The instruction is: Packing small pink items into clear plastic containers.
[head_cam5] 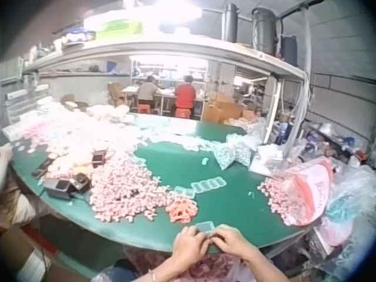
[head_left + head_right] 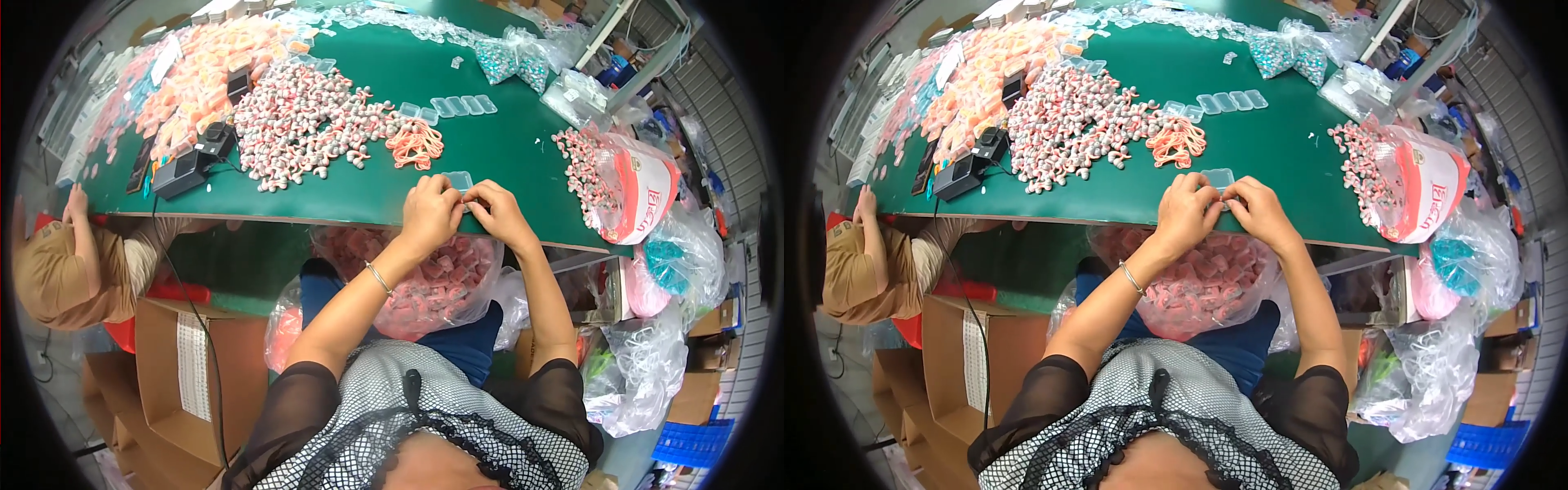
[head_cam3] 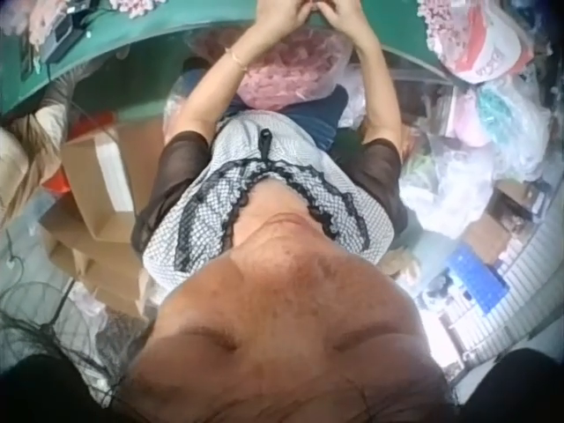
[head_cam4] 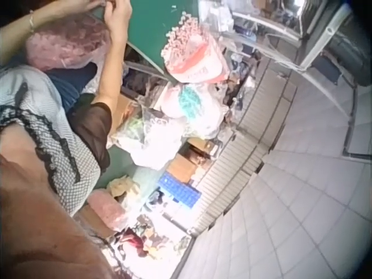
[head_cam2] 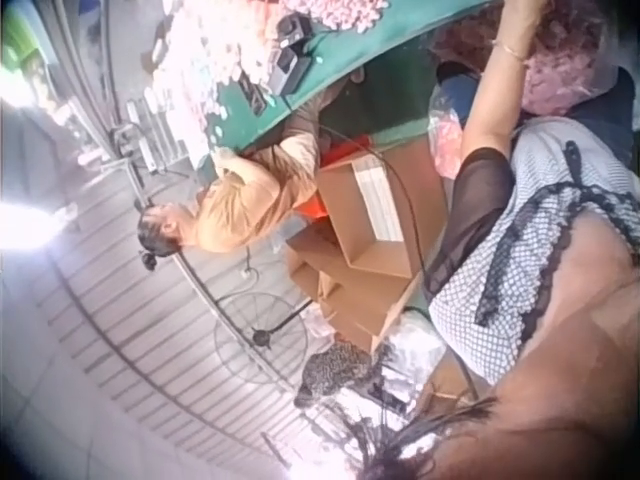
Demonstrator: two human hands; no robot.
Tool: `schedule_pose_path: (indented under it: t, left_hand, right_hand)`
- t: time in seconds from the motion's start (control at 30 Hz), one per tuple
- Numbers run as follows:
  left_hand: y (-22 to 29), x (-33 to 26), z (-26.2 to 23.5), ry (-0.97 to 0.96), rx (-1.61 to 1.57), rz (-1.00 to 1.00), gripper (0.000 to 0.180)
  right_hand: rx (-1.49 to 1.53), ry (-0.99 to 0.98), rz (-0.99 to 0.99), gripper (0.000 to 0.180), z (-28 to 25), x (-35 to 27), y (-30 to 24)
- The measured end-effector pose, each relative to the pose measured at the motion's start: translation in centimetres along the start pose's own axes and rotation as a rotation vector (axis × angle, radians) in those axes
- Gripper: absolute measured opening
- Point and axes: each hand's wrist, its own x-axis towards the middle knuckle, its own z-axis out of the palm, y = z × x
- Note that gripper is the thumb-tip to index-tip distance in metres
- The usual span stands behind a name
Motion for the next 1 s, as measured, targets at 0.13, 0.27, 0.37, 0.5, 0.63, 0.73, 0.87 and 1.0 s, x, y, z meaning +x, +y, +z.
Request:
schedule_pose_path:
  t: [0.13, 0.27, 0.37, 0.5, 0.63, 0.73, 0.87, 1.0]
  left_hand:
    - [-0.3, 0.0, -0.6, -0.004, 0.015, 0.012, 0.023]
    - [-0.5, 0.2, -1.4, -0.096, 0.029, 0.002, 0.037]
    - [-0.9, 0.3, -1.9, -0.168, 0.057, -0.007, 0.04]
    - [-1.0, -0.4, -3.0, -0.185, 0.104, -0.039, 0.039]
    - [-1.7, -1.4, -2.2, -0.143, 0.06, -0.006, 0.039]
    - [-1.3, -1.5, -1.9, -0.126, 0.009, 0.007, 0.04]
    - [-1.4, -1.1, -1.6, -0.133, 0.033, 0.021, 0.039]
    - [-2.1, -0.7, -3.2, -0.133, 0.052, -0.015, 0.038]
  right_hand:
    - [-0.013, 0.011, -0.004, 0.012, 0.0, 0.3, 0.0]
    - [0.013, -0.065, 0.018, 0.014, -1.2, 1.5, 0.3]
    - [0.007, 0.033, 0.055, 0.015, -1.7, 4.4, 0.6]
    - [-0.072, 0.149, 0.058, 0.015, 2.3, 10.1, 2.3]
    - [-0.325, 0.139, 0.13, 0.022, 5.0, 13.3, 5.6]
    - [-0.27, 0.134, 0.277, 0.02, 4.6, 13.5, 6.7]
    - [-0.12, 0.249, 0.254, 0.017, 3.6, 12.6, 7.7]
    - [0.495, 0.247, 0.234, 0.011, 2.8, 10.0, 6.0]
